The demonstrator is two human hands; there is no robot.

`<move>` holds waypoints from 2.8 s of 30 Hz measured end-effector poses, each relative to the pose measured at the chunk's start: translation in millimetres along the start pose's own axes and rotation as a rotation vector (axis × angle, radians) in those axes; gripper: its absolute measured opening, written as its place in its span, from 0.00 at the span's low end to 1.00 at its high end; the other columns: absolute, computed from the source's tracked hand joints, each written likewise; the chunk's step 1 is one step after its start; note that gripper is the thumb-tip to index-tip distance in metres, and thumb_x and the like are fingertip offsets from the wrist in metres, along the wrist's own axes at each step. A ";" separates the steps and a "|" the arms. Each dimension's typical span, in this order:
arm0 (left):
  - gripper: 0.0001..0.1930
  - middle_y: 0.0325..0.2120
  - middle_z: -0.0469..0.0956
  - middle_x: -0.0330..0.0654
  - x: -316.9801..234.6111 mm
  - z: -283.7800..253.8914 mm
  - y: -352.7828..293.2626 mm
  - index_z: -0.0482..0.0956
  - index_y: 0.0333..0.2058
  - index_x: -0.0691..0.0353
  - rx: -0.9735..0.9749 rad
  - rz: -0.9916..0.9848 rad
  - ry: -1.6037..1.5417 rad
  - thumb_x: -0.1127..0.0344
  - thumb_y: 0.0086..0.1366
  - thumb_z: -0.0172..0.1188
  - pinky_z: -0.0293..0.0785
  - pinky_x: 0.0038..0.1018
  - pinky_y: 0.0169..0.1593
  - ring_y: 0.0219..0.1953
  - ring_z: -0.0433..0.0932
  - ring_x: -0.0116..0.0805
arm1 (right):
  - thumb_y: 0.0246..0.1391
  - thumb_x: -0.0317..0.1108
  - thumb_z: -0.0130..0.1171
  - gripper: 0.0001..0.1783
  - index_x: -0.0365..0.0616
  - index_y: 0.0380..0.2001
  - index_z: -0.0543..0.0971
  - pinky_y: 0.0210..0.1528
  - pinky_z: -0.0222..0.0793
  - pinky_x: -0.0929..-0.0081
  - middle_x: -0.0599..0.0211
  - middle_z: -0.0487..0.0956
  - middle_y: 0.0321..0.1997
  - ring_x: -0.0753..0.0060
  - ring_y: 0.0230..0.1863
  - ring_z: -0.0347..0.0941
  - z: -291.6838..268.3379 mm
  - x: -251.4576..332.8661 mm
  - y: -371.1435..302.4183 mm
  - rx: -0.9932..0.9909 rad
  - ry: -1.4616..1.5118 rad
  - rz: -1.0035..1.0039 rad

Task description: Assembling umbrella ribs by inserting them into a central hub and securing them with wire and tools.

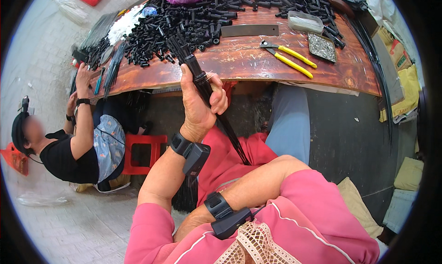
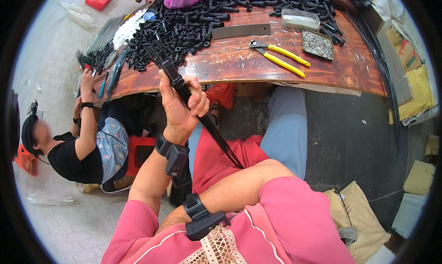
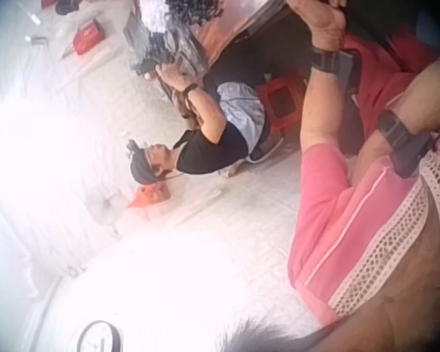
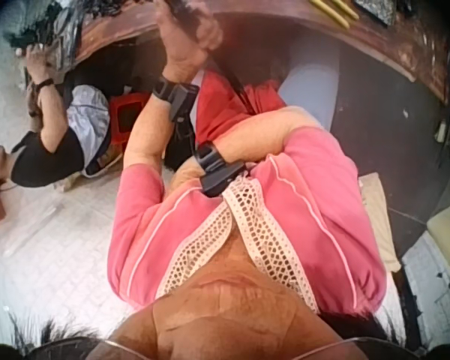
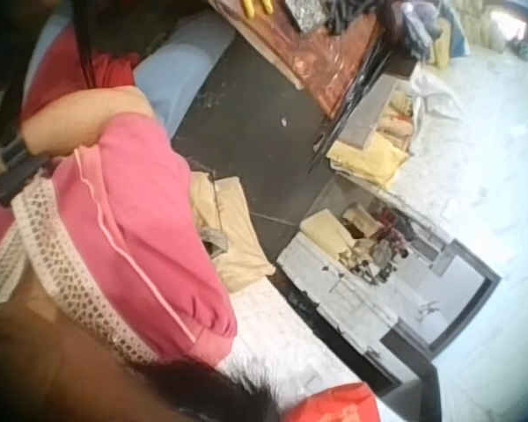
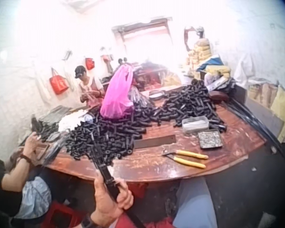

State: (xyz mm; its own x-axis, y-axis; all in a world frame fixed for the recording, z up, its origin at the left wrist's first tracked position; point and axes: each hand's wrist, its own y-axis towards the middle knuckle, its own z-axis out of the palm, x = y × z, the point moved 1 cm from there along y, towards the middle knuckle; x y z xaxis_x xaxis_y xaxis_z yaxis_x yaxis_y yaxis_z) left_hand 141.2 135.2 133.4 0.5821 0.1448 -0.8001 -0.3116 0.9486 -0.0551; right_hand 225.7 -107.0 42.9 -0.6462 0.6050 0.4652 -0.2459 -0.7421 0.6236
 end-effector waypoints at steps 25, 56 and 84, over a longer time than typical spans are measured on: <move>0.41 0.07 0.58 0.32 1.7 -8.1 0.7 0.75 0.26 0.61 -0.016 0.005 0.010 0.22 0.60 0.37 0.51 0.23 0.14 0.07 0.53 0.24 | 0.66 0.43 0.50 0.24 0.42 0.60 0.68 0.47 0.72 0.78 0.75 0.77 0.52 0.83 0.43 0.75 45.4 25.6 -1.4 -0.218 0.147 0.225; 0.41 0.09 0.64 0.33 9.9 -3.1 -5.1 0.74 0.47 0.68 -0.194 0.119 0.009 0.28 0.64 0.41 0.56 0.20 0.12 0.08 0.59 0.21 | 0.49 0.35 0.68 0.21 0.35 0.44 0.79 0.23 0.63 0.85 0.69 0.75 0.22 0.87 0.22 0.68 195.2 229.7 -169.7 -1.896 -1.597 -0.438; 0.33 0.10 0.65 0.34 11.0 13.9 -5.5 0.71 0.41 0.61 -0.176 0.188 0.039 0.31 0.65 0.45 0.54 0.20 0.11 0.08 0.59 0.23 | 0.50 0.24 0.58 0.03 0.35 0.28 0.76 0.23 0.68 0.72 0.62 0.76 0.22 0.68 0.23 0.72 192.5 223.9 -175.1 -1.869 -2.002 -0.519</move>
State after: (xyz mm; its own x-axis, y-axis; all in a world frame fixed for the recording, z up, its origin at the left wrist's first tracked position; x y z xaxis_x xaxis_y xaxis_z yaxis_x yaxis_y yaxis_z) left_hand 159.7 135.5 133.1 0.4731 0.3002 -0.8283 -0.5394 0.8420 -0.0030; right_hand 263.1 214.0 158.9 0.1842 -0.5433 0.8191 -0.6404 0.5658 0.5193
